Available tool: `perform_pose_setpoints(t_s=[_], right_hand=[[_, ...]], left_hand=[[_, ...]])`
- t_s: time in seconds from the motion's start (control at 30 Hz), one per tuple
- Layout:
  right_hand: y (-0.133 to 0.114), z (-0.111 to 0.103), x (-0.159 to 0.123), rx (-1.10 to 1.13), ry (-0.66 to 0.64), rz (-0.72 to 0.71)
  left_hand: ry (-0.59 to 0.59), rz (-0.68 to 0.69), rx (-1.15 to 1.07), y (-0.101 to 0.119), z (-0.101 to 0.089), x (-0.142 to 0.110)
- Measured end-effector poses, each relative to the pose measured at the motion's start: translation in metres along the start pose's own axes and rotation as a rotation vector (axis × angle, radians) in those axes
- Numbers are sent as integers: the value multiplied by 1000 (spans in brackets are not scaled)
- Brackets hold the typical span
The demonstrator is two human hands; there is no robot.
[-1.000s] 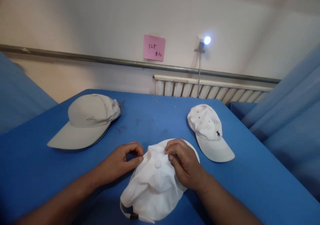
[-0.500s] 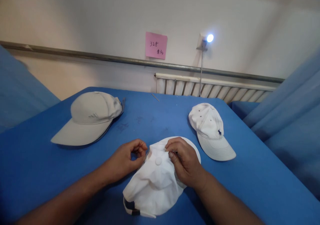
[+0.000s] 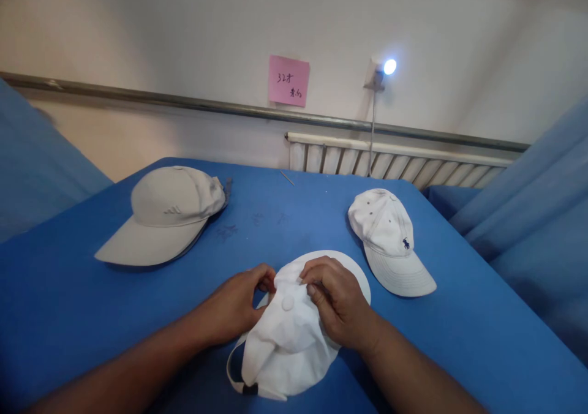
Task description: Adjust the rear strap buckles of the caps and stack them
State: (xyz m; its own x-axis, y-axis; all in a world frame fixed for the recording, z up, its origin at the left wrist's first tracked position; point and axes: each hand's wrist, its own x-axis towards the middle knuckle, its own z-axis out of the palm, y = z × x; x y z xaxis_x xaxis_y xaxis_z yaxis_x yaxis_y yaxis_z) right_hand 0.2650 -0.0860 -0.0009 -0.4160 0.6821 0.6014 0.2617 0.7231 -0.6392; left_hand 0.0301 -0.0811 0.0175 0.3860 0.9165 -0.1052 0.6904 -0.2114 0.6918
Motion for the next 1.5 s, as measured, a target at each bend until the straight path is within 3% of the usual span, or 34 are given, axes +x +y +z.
perform_pose_setpoints(t_s=[0.27,0.53,0.67,0.8,1.03,1.17,1.3,1.5], right_hand=[[-6,-12,5,15,-185,38],[-5,-15,4,-5,-157,38],[-4,-15,3,-22,-125,17],[-1,-17,2,-33,-84,18],[6,-25,4,22,-7,54],[4,-24,4,-25,9,14],[4,-20,1,-101,51,-26],[7,-10,1,-150,114,-29]], left_hand=[[-139,203,328,-1,1,-3],[-138,270,495,15,6,3],[-103,278,489,11,10,1],[-25,173,373,0,-1,-1],[178,-13,-301,-21,-35,12],[100,-84,-339,-24,-29,17],[63,2,-229,-21,-24,14],[-15,68,-346,-18,-28,7]])
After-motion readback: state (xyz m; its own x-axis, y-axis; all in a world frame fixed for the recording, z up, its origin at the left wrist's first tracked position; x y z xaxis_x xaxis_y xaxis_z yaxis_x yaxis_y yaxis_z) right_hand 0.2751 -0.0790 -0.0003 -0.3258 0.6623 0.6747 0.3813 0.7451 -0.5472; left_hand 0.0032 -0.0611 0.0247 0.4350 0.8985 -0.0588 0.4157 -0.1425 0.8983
